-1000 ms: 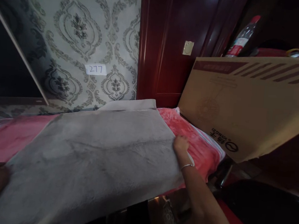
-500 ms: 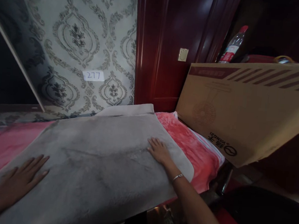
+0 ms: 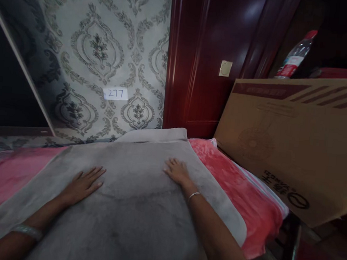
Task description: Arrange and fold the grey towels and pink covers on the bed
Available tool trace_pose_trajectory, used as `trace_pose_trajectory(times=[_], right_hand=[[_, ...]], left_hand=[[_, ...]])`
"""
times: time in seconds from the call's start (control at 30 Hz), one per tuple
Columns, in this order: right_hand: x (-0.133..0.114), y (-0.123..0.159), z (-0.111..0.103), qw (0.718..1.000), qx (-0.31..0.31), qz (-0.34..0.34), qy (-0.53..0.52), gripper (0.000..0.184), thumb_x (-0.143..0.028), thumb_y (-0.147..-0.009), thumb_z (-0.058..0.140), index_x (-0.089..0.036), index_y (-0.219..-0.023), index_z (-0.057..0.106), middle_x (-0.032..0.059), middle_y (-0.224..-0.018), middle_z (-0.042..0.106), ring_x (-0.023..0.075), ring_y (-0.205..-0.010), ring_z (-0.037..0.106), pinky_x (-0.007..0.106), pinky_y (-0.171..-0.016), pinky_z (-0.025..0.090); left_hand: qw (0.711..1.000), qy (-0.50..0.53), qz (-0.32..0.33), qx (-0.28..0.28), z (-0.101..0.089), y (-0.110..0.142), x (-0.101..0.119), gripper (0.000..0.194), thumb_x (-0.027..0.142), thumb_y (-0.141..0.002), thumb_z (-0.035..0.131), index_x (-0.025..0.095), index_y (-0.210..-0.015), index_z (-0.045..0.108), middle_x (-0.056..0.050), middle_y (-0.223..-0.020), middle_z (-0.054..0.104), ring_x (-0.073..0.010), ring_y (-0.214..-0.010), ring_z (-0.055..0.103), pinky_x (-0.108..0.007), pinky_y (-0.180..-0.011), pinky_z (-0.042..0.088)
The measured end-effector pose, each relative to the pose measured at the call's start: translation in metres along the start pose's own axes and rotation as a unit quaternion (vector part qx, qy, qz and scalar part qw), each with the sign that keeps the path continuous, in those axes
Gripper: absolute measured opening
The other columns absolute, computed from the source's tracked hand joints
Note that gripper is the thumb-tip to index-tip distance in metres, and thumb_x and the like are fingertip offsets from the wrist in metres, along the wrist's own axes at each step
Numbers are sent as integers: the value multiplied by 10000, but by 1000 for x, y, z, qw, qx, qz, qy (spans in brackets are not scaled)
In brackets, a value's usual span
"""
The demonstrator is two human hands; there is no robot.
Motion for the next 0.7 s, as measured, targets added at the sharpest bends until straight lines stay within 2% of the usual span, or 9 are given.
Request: trace_pose_trajectory(times=[0.1,0.2,0.23,0.3,0.37,0.43,0.5,0.57,0.7], right_hand=[[84,0,-4,993,11,119,24,604,-473,-1051,286,-241,-1607,344,92,-1686,258,285,-1548,239,527,-1231,221],[133,-2,-14,977,24,211,34,600,-487,-1043,275,-247,-1579,397,128,-1664,308,355,-1521,288,660,-1168,265],[133,-7,-20,972,42,230,39,595,-486,-1041,275,-242,-1562,426,142,-1652,330,372,-1514,295,692,-1150,266],[103,-26,-28,974,83,205,47,589,-471,-1043,280,-219,-1549,444,165,-1645,337,379,-1519,277,706,-1150,247],[43,-54,-22,993,80,80,30,592,-481,-1044,307,-248,-1582,390,124,-1680,271,337,-1544,230,630,-1191,241],[-11,-77,-3,999,22,-42,10,605,-521,-1043,320,-295,-1603,344,69,-1695,242,293,-1557,206,562,-1222,225],[-29,-92,13,997,-19,-79,4,615,-550,-1042,308,-312,-1608,332,46,-1695,244,272,-1559,208,528,-1233,214],[-10,-103,20,999,-23,-46,14,620,-551,-1044,288,-300,-1609,336,50,-1692,251,268,-1555,222,510,-1236,214],[85,-111,24,996,0,72,47,615,-542,-1040,287,-305,-1603,349,49,-1688,264,285,-1549,238,546,-1226,226]], left_hand=[[996,-6,-89,10,-4,-1,-63,708,517,-962,304,197,-1588,387,-134,-1670,311,-347,-1551,255,-634,-1217,207],[979,-5,-201,24,-21,-4,-118,724,508,-957,280,134,-1558,432,-217,-1636,351,-421,-1515,301,-727,-1143,258],[973,-8,-229,29,-27,-10,-123,731,517,-957,272,114,-1538,459,-243,-1618,371,-447,-1499,316,-748,-1114,279],[971,-18,-233,44,-37,-32,-108,739,535,-959,269,91,-1503,498,-267,-1596,394,-467,-1487,324,-741,-1098,303],[990,-17,-130,54,-38,-68,-59,681,485,-971,308,131,-1527,477,-217,-1629,369,-402,-1520,298,-658,-1165,279],[999,-14,-4,36,-27,-98,-7,644,483,-983,344,225,-1568,427,-118,-1679,307,-348,-1561,220,-621,-1227,164],[1000,-6,28,3,-12,-118,11,636,484,-1003,326,250,-1592,379,-96,-1689,281,-320,-1569,207,-603,-1238,131],[1000,-1,-2,-9,-3,-129,-5,636,486,-1018,299,247,-1605,347,-98,-1694,260,-308,-1571,203,-594,-1239,135],[992,-12,-126,-3,-5,-120,-93,649,492,-1018,283,238,-1615,319,-115,-1702,226,-333,-1571,192,-628,-1225,145]])
Point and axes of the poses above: each hand's wrist, its own y-axis away from the middle knuckle, its own z-axis out of the palm, x = y × z, the point moved 9 cm from there along -y, towards the middle knuckle
